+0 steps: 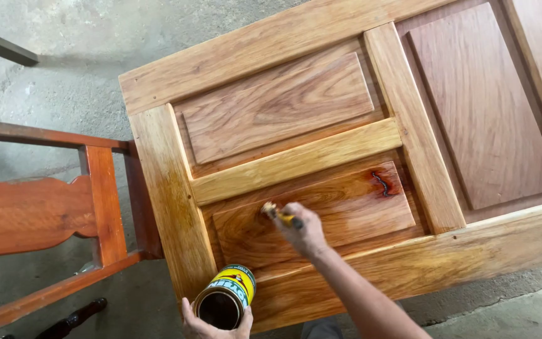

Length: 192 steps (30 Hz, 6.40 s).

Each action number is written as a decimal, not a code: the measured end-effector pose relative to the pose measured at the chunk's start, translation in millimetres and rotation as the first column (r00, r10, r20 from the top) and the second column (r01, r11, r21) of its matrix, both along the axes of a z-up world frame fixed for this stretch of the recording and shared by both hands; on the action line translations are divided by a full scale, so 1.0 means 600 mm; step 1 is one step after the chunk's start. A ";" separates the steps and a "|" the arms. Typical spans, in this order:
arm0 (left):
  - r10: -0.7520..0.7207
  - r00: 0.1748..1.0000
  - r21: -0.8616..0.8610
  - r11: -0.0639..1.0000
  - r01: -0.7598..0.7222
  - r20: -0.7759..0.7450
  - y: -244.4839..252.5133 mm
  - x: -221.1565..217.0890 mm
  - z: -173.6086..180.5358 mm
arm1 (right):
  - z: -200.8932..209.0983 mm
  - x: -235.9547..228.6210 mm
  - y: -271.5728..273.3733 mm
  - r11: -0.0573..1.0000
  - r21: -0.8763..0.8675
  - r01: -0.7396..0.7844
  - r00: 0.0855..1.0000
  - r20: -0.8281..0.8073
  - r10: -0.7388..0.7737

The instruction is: Apply varnish to a wooden door using a paintbrush.

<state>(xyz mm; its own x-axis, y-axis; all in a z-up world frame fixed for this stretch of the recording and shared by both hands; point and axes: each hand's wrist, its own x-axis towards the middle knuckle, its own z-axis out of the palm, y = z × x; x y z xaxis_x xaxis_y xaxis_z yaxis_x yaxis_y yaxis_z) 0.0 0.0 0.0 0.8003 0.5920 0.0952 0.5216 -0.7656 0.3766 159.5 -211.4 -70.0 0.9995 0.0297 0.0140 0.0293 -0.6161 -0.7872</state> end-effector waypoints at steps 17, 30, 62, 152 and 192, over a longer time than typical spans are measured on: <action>0.114 0.965 -0.261 0.949 -0.176 -0.236 0.017 -0.028 -0.040 | -0.014 -0.024 -0.103 0.950 -0.204 0.237 0.960 0.200 -0.197; 0.039 0.990 -0.067 0.997 -0.049 -0.137 -0.012 0.000 0.018 | -0.115 -0.084 -0.258 0.874 0.282 0.396 0.916 -0.183 -0.356; -0.020 0.956 -0.001 1.000 0.021 -0.293 -0.008 -0.012 0.016 | 0.035 -0.173 -0.328 0.887 -0.247 0.389 0.920 0.150 -0.362; 0.066 0.922 -0.020 0.997 -0.079 -0.382 -0.001 -0.011 0.003 | 0.017 0.055 -0.424 0.948 -0.287 0.135 0.991 0.043 -0.128; 0.043 0.946 -0.020 0.998 -0.052 -0.320 0.028 -0.039 -0.056 | 0.051 0.109 -0.505 0.987 0.102 0.127 0.860 -0.506 -0.059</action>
